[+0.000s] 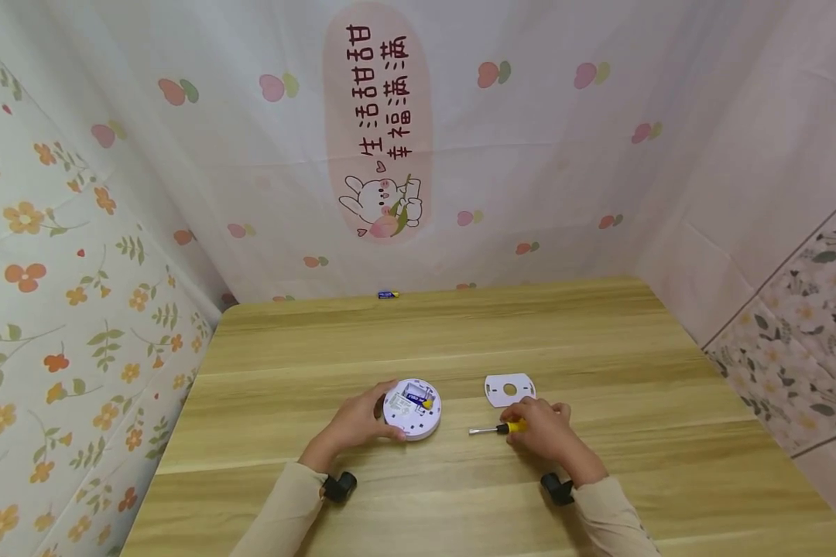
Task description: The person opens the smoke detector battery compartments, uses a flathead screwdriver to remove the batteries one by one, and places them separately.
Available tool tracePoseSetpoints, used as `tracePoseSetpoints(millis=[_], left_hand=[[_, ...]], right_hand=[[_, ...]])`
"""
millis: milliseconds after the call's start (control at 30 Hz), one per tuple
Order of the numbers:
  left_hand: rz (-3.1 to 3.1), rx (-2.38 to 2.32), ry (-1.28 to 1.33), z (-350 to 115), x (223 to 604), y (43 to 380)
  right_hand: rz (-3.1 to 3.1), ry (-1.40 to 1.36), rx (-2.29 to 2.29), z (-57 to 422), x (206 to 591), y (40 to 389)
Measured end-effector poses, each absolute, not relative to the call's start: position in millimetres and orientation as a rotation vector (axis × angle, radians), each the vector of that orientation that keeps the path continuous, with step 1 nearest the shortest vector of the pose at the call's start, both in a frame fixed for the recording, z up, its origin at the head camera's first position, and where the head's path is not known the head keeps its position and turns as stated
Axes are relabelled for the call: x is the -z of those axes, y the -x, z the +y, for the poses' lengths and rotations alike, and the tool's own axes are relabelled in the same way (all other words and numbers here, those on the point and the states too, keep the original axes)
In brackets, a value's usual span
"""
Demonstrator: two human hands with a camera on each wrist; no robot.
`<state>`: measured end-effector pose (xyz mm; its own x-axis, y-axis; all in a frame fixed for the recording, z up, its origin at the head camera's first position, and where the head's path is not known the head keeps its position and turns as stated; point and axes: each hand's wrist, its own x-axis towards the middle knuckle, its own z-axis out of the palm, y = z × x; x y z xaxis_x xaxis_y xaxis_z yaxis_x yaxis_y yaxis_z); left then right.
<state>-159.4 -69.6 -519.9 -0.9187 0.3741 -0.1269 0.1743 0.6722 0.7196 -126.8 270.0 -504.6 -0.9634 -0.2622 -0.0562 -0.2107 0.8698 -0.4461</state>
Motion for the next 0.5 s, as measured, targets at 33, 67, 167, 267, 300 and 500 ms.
tracePoseSetpoints(millis=[33,67,167,267,300,500], left_hand=[[2.627,-1.087,-0.443,-70,520,159],[2.631,-1.088,-0.449,-70,520,159],[2.640,-1.078,-0.460,-70,521,160],[2.640,-1.073,-0.467,-70,521,161],[2.640,-1.075,-0.466,-70,521,161],[2.640,-1.088,-0.457,-70,524,160]], right_hand=[[2.930,0.376,0.681,270,504,127],[2.935,0.384,0.683,269,504,128],[2.973,0.419,0.642,266,500,129],[3.005,0.438,0.600,261,494,132],[3.013,0.439,0.595,259,492,133],[3.008,0.492,0.699,246,478,144]])
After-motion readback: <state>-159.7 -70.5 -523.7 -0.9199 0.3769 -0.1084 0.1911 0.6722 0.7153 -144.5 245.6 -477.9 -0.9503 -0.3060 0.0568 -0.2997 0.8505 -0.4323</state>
